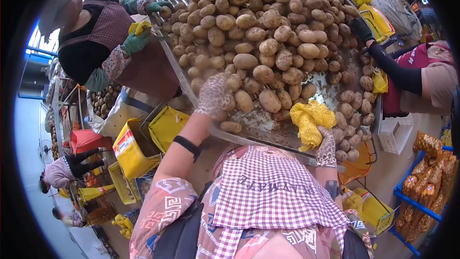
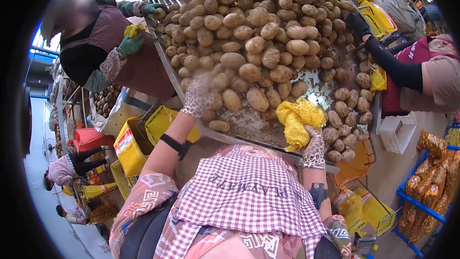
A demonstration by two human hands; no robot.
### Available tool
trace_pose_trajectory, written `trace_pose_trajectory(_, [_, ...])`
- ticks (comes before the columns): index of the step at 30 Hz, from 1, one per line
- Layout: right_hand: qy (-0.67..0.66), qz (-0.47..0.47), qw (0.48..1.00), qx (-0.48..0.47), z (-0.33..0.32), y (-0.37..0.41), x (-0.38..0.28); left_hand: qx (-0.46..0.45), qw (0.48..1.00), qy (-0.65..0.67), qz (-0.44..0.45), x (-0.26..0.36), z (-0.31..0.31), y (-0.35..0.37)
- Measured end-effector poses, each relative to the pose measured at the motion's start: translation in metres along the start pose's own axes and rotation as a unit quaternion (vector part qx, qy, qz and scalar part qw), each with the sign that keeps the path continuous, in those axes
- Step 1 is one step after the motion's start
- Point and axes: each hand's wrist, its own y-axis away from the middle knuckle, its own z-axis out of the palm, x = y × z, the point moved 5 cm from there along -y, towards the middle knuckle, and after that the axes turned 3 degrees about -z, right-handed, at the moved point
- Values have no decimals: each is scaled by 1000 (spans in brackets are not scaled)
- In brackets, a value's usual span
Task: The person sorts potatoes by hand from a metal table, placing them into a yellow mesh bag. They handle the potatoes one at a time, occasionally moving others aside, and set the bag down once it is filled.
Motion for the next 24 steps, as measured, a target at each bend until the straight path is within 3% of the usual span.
trace_pose_trajectory(2, [-7, 25, 1000, 9, 9, 7, 1, -131, 950, -185, 213, 48, 8, 34])
trace_pose_trajectory(3, [1, 32, 999, 19, 10, 8, 3, -152, 930, -218, 255, 45, 27, 41])
trace_pose_trajectory(6, [5, 32, 999, -4, 20, 5, 5, -86, 913, -303, 259, 42, 55, 36])
trace_pose_trajectory(8, [-5, 20, 998, -55, 29, 6, 6, -112, 921, -297, 227, 45, 57, 32])
trace_pose_trajectory(10, [7, 5, 998, -58, 34, 7, -2, -135, 948, -209, 198, 49, 48, 28])
trace_pose_trajectory(11, [54, -23, 997, -59, 38, 7, -12, -168, 971, -126, 114, 45, 42, 25])
trace_pose_trajectory(12, [100, -49, 992, -58, 42, 8, -20, -168, 970, -128, 120, 40, 44, 27])
trace_pose_trajectory(13, [112, -72, 990, -49, 46, 5, -31, -205, 949, 238, 31, 28, 48, 31])
trace_pose_trajectory(14, [109, -75, 990, -46, 54, 1, -35, -214, 791, 570, -65, 22, 51, 36])
trace_pose_trajectory(15, [176, -157, 968, -83, 71, -1, -45, -238, 664, 703, -85, 32, 51, 44])
trace_pose_trajectory(16, [242, -235, 934, -119, 90, -2, -54, -238, 664, 703, -84, 38, 52, 48])
trace_pose_trajectory(17, [302, -312, 877, -204, 123, 12, -63, -234, 618, 743, -103, 43, 54, 52])
trace_pose_trajectory(18, [357, -383, 803, -284, 159, 35, -70, -228, 569, 781, -122, 47, 56, 55])
trace_pose_trajectory(19, [450, -444, 707, -316, 192, 57, -73, -228, 568, 782, -119, 51, 60, 55])
trace_pose_trajectory(20, [532, -497, 596, -340, 218, 75, -66, -258, 498, 814, -153, 56, 69, 55])
trace_pose_trajectory(21, [561, -511, 540, -364, 230, 81, -49, -286, 424, 839, -186, 59, 74, 57])
trace_pose_trajectory(22, [588, -522, 482, -386, 236, 83, -32, -285, 424, 840, -185, 61, 71, 58])
trace_pose_trajectory(24, [568, -499, 506, -415, 215, 73, -6, -270, 474, 836, -60, 68, 45, 59])
